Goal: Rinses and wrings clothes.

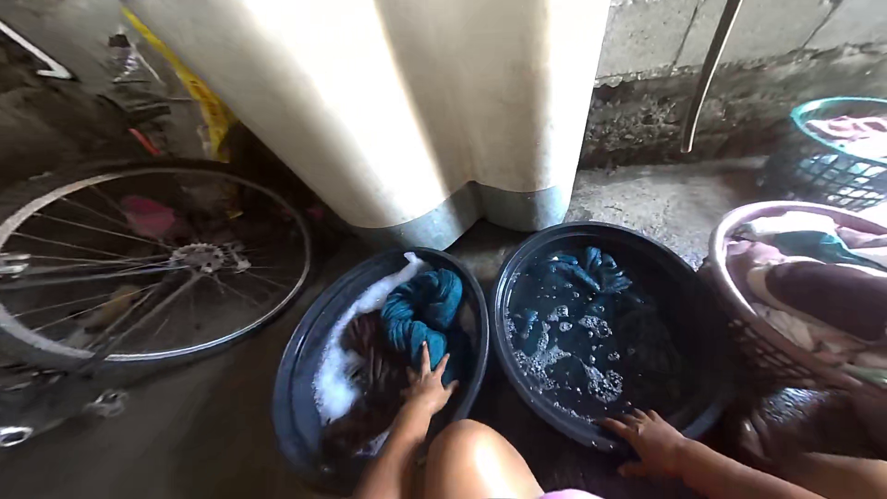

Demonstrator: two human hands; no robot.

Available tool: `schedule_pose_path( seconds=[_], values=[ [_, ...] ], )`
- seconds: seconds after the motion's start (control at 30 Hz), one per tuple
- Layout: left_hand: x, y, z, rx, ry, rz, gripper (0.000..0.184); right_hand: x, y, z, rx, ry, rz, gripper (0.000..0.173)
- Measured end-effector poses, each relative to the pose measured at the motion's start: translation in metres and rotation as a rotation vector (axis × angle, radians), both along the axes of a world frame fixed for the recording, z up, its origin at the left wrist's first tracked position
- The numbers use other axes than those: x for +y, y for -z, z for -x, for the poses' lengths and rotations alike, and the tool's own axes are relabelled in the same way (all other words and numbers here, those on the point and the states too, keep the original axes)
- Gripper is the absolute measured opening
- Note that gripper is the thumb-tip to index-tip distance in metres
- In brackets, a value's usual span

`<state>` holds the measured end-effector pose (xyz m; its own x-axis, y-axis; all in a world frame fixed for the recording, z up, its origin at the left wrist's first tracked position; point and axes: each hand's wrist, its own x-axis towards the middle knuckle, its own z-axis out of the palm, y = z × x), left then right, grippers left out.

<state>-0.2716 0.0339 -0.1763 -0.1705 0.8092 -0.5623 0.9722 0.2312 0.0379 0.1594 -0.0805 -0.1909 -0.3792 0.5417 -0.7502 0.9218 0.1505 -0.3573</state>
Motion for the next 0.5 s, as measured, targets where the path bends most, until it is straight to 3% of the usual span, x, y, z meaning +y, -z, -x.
schedule_pose_path(
  seconds=[0.13, 0.27, 0.4, 0.5],
  values=[
    [0.023, 0.02, -0.002, 0.053, 0.008, 0.036, 0.067, 0.036, 0.009, -0.002, 0.185, 0.186, 0.078, 0.062],
    [0.045, 0.024, -0.008, 0.161, 0.054, 0.142, 0.07, 0.101, 0.004, -0.005, 0.049, 0.213, -0.208, 0.051],
    [0.062, 0.036, -0.016, 0.267, 0.02, 0.202, 0.07, 0.176, -0.008, -0.013, -0.07, 0.284, -0.435, 0.059],
    [0.067, 0.056, -0.02, 0.341, 0.001, 0.206, 0.076, 0.226, -0.016, -0.016, -0.102, 0.413, -0.467, 0.07]
  ],
)
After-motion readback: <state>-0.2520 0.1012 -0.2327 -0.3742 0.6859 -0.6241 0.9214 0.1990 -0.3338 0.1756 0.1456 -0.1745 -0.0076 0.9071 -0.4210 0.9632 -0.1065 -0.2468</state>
